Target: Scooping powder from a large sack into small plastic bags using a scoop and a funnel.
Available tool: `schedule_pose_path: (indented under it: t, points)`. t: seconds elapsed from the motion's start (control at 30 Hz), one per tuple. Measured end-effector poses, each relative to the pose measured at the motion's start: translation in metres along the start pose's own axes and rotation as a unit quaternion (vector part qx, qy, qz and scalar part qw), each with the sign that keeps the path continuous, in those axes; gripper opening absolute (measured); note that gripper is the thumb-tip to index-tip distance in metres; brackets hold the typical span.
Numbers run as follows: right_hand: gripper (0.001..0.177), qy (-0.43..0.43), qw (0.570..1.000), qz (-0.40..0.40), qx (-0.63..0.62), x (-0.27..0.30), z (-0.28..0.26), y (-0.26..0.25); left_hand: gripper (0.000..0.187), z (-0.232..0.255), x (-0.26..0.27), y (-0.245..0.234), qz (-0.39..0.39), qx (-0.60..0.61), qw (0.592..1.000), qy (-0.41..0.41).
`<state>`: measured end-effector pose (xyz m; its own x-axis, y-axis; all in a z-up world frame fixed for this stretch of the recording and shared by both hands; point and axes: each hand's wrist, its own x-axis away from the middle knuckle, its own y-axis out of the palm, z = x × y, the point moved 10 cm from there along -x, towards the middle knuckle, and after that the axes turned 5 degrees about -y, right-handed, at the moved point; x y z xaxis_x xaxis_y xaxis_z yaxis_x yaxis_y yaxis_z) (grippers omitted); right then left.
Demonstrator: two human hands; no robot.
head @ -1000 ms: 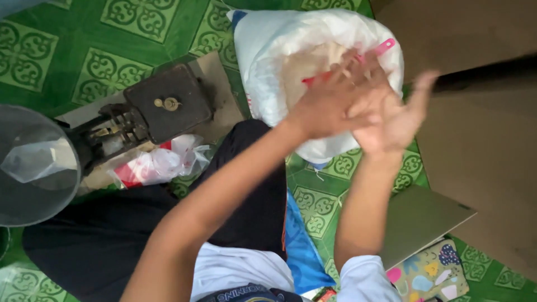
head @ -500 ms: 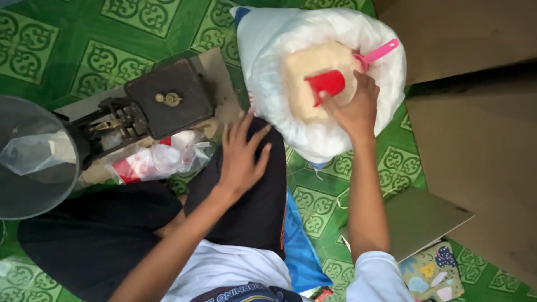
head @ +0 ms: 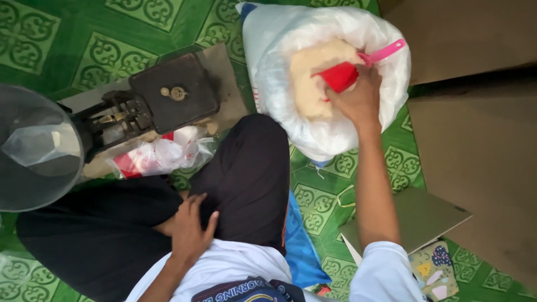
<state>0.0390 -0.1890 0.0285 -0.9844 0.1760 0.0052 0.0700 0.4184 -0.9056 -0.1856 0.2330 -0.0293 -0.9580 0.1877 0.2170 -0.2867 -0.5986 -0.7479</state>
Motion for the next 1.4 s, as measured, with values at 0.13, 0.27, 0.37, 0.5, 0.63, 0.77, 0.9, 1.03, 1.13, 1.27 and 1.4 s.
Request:
schedule_pose_path:
  t: [0.13,0.27,0.37,0.5,0.63,0.77,0.9,1.03,1.13,1.27,1.4]
  points:
    - [0.072,-0.016,0.997,0.019,-0.071,-0.001,0.003,-0.013,0.048,-0.035,0.024,0.005,-0.019,-0.110,0.989,-0.096]
    - [0.058,0.046,0.986,0.022,-0.160,-0.002,0.032,-0.010,0.039,-0.050,0.038,0.012,-0.018,-0.139,0.977,-0.162]
    - [0.050,0.108,0.969,-0.016,-0.222,-0.001,0.054,0.003,0.039,-0.071,0.055,0.035,-0.059,-0.148,0.962,-0.220]
    - [0.046,0.109,0.950,-0.036,-0.291,0.003,0.042,-0.003,0.040,-0.066,0.052,0.030,-0.033,-0.144,0.969,-0.197]
    - [0.028,0.190,0.905,-0.022,-0.379,0.010,0.055,0.004,0.044,-0.082,0.060,0.040,-0.137,-0.107,0.934,-0.311]
    - [0.028,0.185,0.916,-0.007,-0.355,0.010,0.056,-0.001,0.050,-0.082,0.061,0.046,-0.188,-0.107,0.923,-0.318]
    - [0.034,0.152,0.931,0.001,-0.331,0.010,0.044,-0.011,0.060,-0.082,0.059,0.057,-0.233,-0.083,0.915,-0.319]
    - [0.035,0.137,0.943,-0.001,-0.302,0.012,0.012,-0.030,0.065,-0.079,0.056,0.057,-0.238,-0.044,0.918,-0.314]
    - [0.037,0.109,0.958,-0.004,-0.266,0.011,-0.021,-0.046,0.062,-0.082,0.054,0.052,-0.224,-0.044,0.922,-0.312]
    - [0.043,0.065,0.963,-0.017,-0.262,0.010,-0.077,-0.057,0.060,-0.093,0.051,0.058,-0.174,-0.079,0.949,-0.251]
    - [0.043,0.017,0.970,-0.042,-0.239,0.011,-0.137,-0.060,0.061,-0.102,0.048,0.058,-0.145,-0.069,0.959,-0.234]
